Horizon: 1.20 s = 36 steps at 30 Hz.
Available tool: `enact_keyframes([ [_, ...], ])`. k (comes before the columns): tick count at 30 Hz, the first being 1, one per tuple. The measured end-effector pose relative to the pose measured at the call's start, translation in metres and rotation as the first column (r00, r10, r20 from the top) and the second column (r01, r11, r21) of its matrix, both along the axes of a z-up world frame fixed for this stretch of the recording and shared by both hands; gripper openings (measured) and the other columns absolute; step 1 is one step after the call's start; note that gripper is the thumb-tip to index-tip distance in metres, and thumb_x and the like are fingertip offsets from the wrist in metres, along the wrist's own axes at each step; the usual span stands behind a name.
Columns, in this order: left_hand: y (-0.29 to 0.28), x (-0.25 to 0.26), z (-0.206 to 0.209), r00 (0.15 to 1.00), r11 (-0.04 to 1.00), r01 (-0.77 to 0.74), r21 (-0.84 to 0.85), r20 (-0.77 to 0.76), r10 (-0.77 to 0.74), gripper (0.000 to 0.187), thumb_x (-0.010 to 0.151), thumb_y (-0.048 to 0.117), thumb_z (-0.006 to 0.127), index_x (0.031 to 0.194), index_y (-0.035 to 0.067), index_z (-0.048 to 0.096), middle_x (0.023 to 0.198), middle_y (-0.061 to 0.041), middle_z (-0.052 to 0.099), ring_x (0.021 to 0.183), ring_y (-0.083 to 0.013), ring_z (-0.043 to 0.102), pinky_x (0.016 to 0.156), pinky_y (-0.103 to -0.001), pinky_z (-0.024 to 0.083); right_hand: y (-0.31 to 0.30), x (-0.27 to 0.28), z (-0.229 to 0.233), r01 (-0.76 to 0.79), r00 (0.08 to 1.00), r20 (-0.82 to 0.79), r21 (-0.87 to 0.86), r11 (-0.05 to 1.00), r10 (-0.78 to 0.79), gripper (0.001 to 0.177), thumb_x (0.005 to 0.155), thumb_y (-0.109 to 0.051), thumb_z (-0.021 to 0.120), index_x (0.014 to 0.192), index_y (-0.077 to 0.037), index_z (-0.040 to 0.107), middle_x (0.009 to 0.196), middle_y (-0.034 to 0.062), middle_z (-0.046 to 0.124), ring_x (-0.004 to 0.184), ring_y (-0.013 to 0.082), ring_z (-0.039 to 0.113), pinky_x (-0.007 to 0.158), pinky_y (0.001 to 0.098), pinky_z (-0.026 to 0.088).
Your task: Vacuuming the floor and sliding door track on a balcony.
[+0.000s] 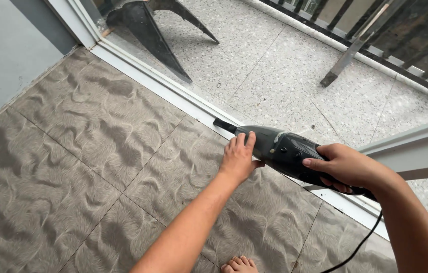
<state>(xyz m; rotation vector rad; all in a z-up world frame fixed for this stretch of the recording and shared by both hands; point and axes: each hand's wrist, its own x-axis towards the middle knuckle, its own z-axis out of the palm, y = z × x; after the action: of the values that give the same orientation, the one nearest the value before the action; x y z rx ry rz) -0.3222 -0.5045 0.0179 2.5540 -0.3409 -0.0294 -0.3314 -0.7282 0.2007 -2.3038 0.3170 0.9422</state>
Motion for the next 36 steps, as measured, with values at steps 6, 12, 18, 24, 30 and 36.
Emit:
enact_keyframes([
  [6, -0.001, 0.015, -0.015, 0.999, 0.999, 0.034, -0.011, 0.003, -0.034, 0.102, 0.067, 0.042, 0.092, 0.146, 0.007, 0.038, 0.145, -0.017, 0.042, 0.133, -0.0402, 0.045, 0.106, -0.051, 0.04, -0.001, 0.001, -0.006, 0.04, 0.999, -0.002, -0.05, 0.998, -0.04, 0.047, 0.094, -0.046, 0.068, 0.086, 0.0, 0.074, 0.055, 0.0077, 0.057, 0.043, 0.0188, 0.052, 0.041, 0.0361, 0.039],
  [12, 0.024, 0.023, -0.011, 0.999, 1.0, 0.003, -0.024, -0.052, -0.004, 0.13, 0.064, 0.037, 0.095, 0.161, 0.019, 0.011, 0.163, -0.021, 0.022, 0.142, -0.0459, 0.033, 0.11, -0.054, 0.035, 0.032, 0.01, -0.015, -0.045, 0.994, 0.102, -0.043, 0.998, 0.049, 0.055, 0.095, -0.05, 0.068, 0.082, 0.004, 0.07, 0.056, 0.01, 0.058, 0.043, 0.0216, 0.053, 0.041, 0.0385, 0.04],
  [18, 0.002, -0.005, 0.0, 0.998, 0.998, 0.048, -0.046, 0.043, -0.046, 0.128, 0.066, 0.037, 0.094, 0.162, 0.019, 0.011, 0.159, -0.026, 0.029, 0.135, -0.0492, 0.041, 0.11, -0.058, 0.037, 0.006, 0.004, -0.013, -0.055, 0.993, 0.097, -0.156, 0.986, 0.071, 0.053, 0.091, -0.054, 0.069, 0.094, -0.002, 0.08, 0.056, 0.0111, 0.066, 0.048, 0.0215, 0.061, 0.048, 0.0382, 0.046],
  [24, 0.01, -0.008, 0.008, 1.0, 0.997, -0.016, -0.071, -0.028, 0.014, 0.125, 0.069, 0.033, 0.093, 0.161, 0.016, 0.011, 0.156, -0.029, 0.028, 0.131, -0.048, 0.044, 0.103, -0.057, 0.042, 0.023, 0.004, -0.018, -0.076, 0.993, 0.063, -0.256, 0.964, 0.095, 0.057, 0.091, -0.056, 0.068, 0.098, -0.001, 0.082, 0.058, 0.013, 0.068, 0.051, 0.0245, 0.064, 0.051, 0.0409, 0.048],
  [30, 0.031, -0.005, -0.005, 0.998, 0.999, -0.038, 0.018, 0.045, 0.037, 0.124, 0.069, 0.029, 0.092, 0.162, 0.016, 0.012, 0.157, -0.027, 0.03, 0.132, -0.0472, 0.045, 0.106, -0.054, 0.044, 0.05, -0.008, -0.016, -0.091, 0.991, 0.085, -0.113, 0.989, 0.101, 0.058, 0.094, -0.056, 0.064, 0.094, 0.001, 0.076, 0.056, 0.0125, 0.058, 0.048, 0.0257, 0.059, 0.047, 0.0436, 0.046],
  [36, 0.007, -0.032, 0.007, 1.0, 1.0, 0.024, 0.001, 0.011, -0.024, 0.124, 0.07, 0.032, 0.092, 0.162, 0.016, 0.01, 0.158, -0.028, 0.028, 0.133, -0.0487, 0.044, 0.104, -0.055, 0.043, 0.02, -0.035, -0.012, -0.112, 0.985, 0.108, -0.203, 0.973, 0.136, 0.061, 0.094, -0.058, 0.064, 0.085, 0.001, 0.076, 0.054, 0.0111, 0.062, 0.049, 0.0247, 0.061, 0.051, 0.0426, 0.048],
])
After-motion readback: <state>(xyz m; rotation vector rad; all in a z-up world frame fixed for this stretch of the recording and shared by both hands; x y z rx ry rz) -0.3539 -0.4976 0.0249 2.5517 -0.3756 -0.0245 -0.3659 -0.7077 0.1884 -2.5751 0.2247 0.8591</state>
